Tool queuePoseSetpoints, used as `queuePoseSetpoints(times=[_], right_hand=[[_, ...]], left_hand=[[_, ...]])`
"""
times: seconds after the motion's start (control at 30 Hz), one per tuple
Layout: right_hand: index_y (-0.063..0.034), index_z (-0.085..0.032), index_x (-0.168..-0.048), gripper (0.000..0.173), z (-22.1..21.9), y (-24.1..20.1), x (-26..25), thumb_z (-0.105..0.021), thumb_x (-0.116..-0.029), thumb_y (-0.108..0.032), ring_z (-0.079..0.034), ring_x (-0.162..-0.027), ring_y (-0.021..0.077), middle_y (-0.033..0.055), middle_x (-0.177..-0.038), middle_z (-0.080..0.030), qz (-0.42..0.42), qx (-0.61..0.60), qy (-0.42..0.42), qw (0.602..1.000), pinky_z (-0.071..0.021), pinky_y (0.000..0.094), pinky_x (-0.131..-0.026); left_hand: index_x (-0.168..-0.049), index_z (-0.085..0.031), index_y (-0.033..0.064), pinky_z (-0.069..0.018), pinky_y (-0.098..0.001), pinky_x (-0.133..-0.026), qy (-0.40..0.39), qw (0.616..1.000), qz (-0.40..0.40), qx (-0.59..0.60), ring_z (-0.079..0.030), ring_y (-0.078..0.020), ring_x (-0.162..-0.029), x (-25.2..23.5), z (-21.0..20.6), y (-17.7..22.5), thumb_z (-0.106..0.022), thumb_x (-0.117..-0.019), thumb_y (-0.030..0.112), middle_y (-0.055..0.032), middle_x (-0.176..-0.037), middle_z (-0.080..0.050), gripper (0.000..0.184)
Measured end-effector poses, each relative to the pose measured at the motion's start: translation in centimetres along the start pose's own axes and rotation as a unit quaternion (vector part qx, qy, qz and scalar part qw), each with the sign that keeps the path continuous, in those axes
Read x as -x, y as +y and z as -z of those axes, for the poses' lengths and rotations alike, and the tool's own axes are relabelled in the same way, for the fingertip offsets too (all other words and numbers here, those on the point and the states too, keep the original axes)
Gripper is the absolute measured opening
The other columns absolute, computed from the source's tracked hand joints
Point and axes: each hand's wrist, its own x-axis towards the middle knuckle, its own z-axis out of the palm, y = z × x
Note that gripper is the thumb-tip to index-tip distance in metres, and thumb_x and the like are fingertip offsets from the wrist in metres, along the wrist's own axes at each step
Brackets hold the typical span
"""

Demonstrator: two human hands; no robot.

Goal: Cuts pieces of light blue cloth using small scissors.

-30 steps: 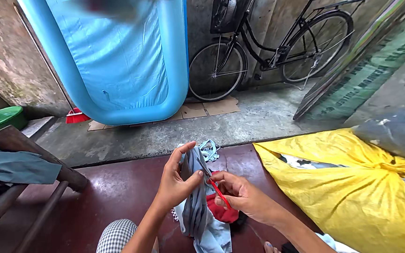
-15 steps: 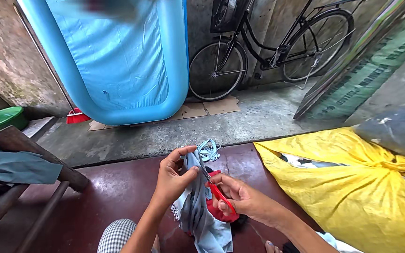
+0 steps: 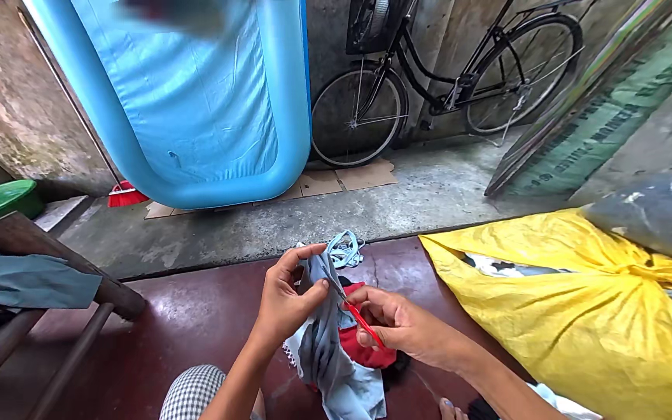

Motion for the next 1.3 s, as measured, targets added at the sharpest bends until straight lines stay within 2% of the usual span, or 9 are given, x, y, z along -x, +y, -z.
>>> queuePoseSetpoints(times=[0.23, 0.33, 0.5, 0.77, 0.97, 1.2, 1.3], right_hand=[[-0.0133, -0.054, -0.137, 0.061, -0.1, 0.0, 0.1, -0.079, -0.0884, -0.042, -0.064, -0.079, 0.0104, 0.0031, -0.099, -0.067, 0.011, -0.014, -0.018, 1.0, -0.0546, 0.026, -0.069], [-0.0136, -0.055, -0.136, 0.06, 0.0, -0.1, 0.2, -0.079, -0.0885, -0.041, -0.064, -0.078, 0.0102, 0.0027, -0.097, -0.067, 0.009, -0.011, -0.013, 1.0, -0.0546, 0.0257, -0.069], [-0.0142, -0.061, -0.13, 0.047, 0.1, 0.0, 0.1, -0.078, -0.0904, -0.031, -0.063, -0.073, 0.0092, 0.0011, -0.087, -0.067, 0.002, 0.003, 0.014, 1.0, -0.0546, 0.0251, -0.067], [-0.0139, -0.055, -0.136, 0.061, 0.3, -0.1, 0.1, -0.078, -0.0885, -0.045, -0.063, -0.077, 0.0097, 0.0024, -0.097, -0.067, 0.007, 0.009, -0.018, 1.0, -0.0531, 0.025, -0.067], [-0.0144, -0.059, -0.132, 0.048, 0.4, 0.1, 0.2, -0.078, -0.0905, -0.03, -0.064, -0.075, 0.0105, 0.0025, -0.091, -0.067, 0.002, 0.0, 0.01, 1.0, -0.0554, 0.0258, -0.068], [-0.0148, -0.056, -0.136, 0.057, 0.6, -0.2, 0.3, -0.078, -0.0892, -0.04, -0.066, -0.082, 0.0119, 0.0037, -0.1, -0.068, -0.006, -0.006, -0.017, 1.0, -0.0562, 0.0276, -0.073], [-0.0155, -0.056, -0.135, 0.057, 0.7, -0.2, 0.4, -0.079, -0.0888, -0.04, -0.065, -0.08, 0.0106, 0.0027, -0.097, -0.067, -0.007, 0.0, -0.016, 1.0, -0.0553, 0.0263, -0.071]], left_hand=[[-0.134, -0.066, 0.0161, -0.0643, -0.0413, -0.081, -0.015, 1.0, 0.008, 0.007, -0.071, -0.025, -0.098, 0.2, -0.7, -0.4, -0.075, -0.0812, -0.003, -0.0085, -0.125, -0.066, 0.057], [-0.134, -0.066, 0.0166, -0.0646, -0.0407, -0.08, -0.012, 1.0, 0.01, 0.002, -0.07, -0.0247, -0.097, 0.2, -0.9, -0.4, -0.075, -0.0814, -0.002, -0.0078, -0.124, -0.065, 0.057], [-0.139, -0.063, 0.0191, -0.0646, -0.0417, -0.08, -0.007, 1.0, 0.011, 0.007, -0.071, -0.0263, -0.096, 0.2, -0.7, -0.3, -0.076, -0.0817, -0.005, -0.007, -0.13, -0.065, 0.063], [-0.142, -0.06, 0.0217, -0.0657, -0.0431, -0.078, -0.019, 0.999, 0.029, 0.011, -0.073, -0.0267, -0.093, 0.5, -1.3, -0.2, -0.077, -0.0799, -0.005, -0.006, -0.134, -0.063, 0.069], [-0.144, -0.058, 0.021, -0.0655, -0.0432, -0.081, -0.024, 1.0, 0.015, 0.006, -0.072, -0.0262, -0.099, 0.4, -1.3, -0.6, -0.078, -0.0799, -0.004, -0.0051, -0.138, -0.061, 0.072], [-0.145, -0.056, 0.0226, -0.0656, -0.0447, -0.082, -0.04, 0.998, 0.037, 0.01, -0.072, -0.0276, -0.099, 0.6, -1.4, -0.6, -0.08, -0.079, -0.004, -0.0054, -0.138, -0.061, 0.075], [-0.146, -0.055, 0.022, -0.0656, -0.0443, -0.082, -0.049, 0.998, 0.037, 0.006, -0.072, -0.0274, -0.1, 0.6, -1.4, -0.7, -0.08, -0.0788, -0.003, -0.0061, -0.139, -0.06, 0.076]])
